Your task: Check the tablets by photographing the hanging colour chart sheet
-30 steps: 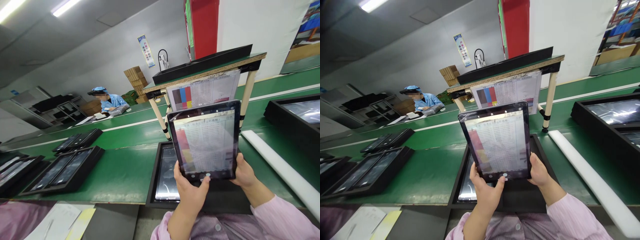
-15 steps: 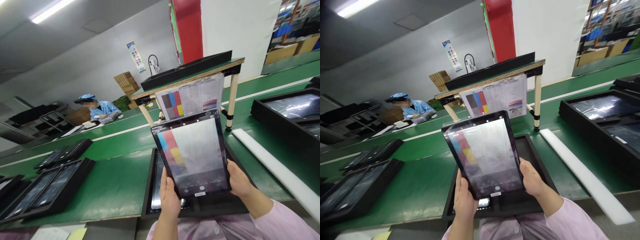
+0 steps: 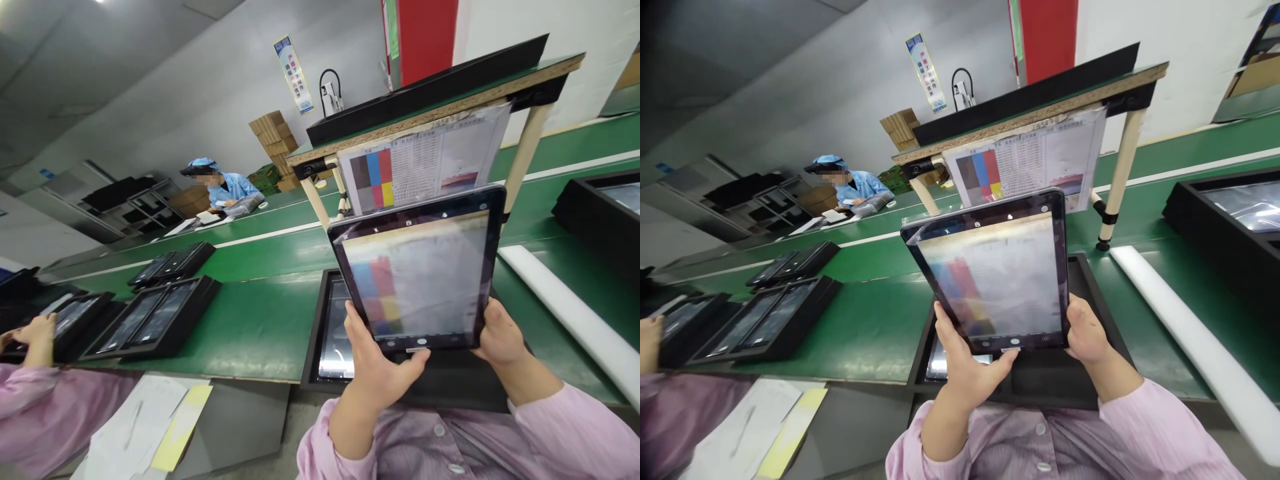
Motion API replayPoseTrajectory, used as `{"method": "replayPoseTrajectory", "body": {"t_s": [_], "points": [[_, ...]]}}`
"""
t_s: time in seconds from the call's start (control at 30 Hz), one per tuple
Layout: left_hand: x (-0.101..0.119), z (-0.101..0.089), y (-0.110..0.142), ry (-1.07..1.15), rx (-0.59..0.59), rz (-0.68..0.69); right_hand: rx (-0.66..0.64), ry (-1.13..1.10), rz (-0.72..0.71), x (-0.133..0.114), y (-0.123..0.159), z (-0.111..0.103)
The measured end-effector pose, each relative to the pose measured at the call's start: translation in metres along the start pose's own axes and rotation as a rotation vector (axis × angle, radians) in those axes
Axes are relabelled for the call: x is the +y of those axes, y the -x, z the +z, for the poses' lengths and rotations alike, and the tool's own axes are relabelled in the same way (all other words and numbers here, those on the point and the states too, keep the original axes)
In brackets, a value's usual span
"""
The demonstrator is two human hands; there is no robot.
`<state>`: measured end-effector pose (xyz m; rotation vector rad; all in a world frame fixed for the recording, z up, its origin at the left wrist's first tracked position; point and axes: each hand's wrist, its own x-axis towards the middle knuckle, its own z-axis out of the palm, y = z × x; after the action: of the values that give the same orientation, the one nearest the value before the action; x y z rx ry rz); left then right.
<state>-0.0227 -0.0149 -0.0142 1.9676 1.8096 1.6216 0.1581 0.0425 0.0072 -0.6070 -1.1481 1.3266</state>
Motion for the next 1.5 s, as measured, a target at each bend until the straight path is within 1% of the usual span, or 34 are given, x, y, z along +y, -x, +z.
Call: {"method": "replayPoseTrajectory", "body": {"t_s": [0.07,0.2,0.37,0.57,0.7,0.77,0.8,0.83,0.87,0.93,0.97,1.03,1.07,1.13,1.2,1.27,1.33,1.37,1.43,1.5], "points": [[0.002,0.002,0.0,-0.101,-0.013,-0.008,0.003,0.006,-0.013,-0.001,0.0,0.001],[0.005,0.005,-0.001,-0.166,-0.02,-0.028,0.014,0.032,-0.025,-0.002,-0.001,0.003],[0.005,0.006,0.0,-0.17,-0.005,-0.033,0.024,0.057,-0.034,-0.003,-0.002,0.004],[0.005,0.006,-0.001,-0.172,-0.016,-0.047,0.001,0.03,-0.042,-0.002,-0.003,0.003],[0.003,0.005,-0.002,-0.123,0.021,-0.039,-0.026,0.021,-0.029,0.001,-0.003,0.002],[0.001,0.004,-0.003,-0.016,0.028,-0.035,-0.041,0.024,-0.022,0.001,-0.003,0.002],[0.0,0.003,-0.004,0.088,0.033,-0.045,-0.05,0.028,-0.02,0.0,-0.002,0.002],[-0.002,0.001,-0.006,0.23,0.037,-0.074,-0.058,0.033,-0.016,-0.001,-0.001,0.002],[-0.004,0.0,-0.008,0.398,0.041,-0.129,-0.067,0.039,-0.013,-0.002,0.0,0.002],[-0.008,-0.004,-0.014,0.731,0.055,-0.316,-0.081,0.052,-0.005,-0.007,0.005,0.002],[-0.011,-0.006,-0.017,0.857,0.057,-0.427,-0.082,0.066,-0.004,-0.01,0.007,0.002],[-0.016,-0.01,-0.022,1.01,0.04,-0.621,-0.088,0.143,-0.025,-0.019,0.012,0.002],[-0.018,-0.011,-0.024,1.052,0.027,-0.689,-0.1,0.201,-0.044,-0.024,0.014,0.001],[-0.021,-0.011,-0.025,1.113,-0.008,-0.764,-0.153,0.336,-0.111,-0.036,0.017,0.001],[-0.021,-0.009,-0.023,1.162,-0.042,-0.79,-0.22,0.47,-0.214,-0.05,0.015,0.001],[-0.017,-0.006,-0.019,1.205,-0.071,-0.795,-0.247,0.605,-0.324,-0.062,0.011,0.0],[-0.013,-0.003,-0.014,1.244,-0.108,-0.808,-0.221,0.726,-0.394,-0.072,0.006,-0.002],[-0.011,-0.001,-0.013,1.257,-0.125,-0.817,-0.194,0.775,-0.406,-0.075,0.004,-0.003],[-0.009,0.0,-0.009,1.266,-0.16,-0.844,-0.134,0.856,-0.394,-0.08,0.003,-0.007],[-0.007,0.0,-0.007,1.257,-0.182,-0.876,-0.089,0.927,-0.349,-0.08,0.005,-0.011]]}}
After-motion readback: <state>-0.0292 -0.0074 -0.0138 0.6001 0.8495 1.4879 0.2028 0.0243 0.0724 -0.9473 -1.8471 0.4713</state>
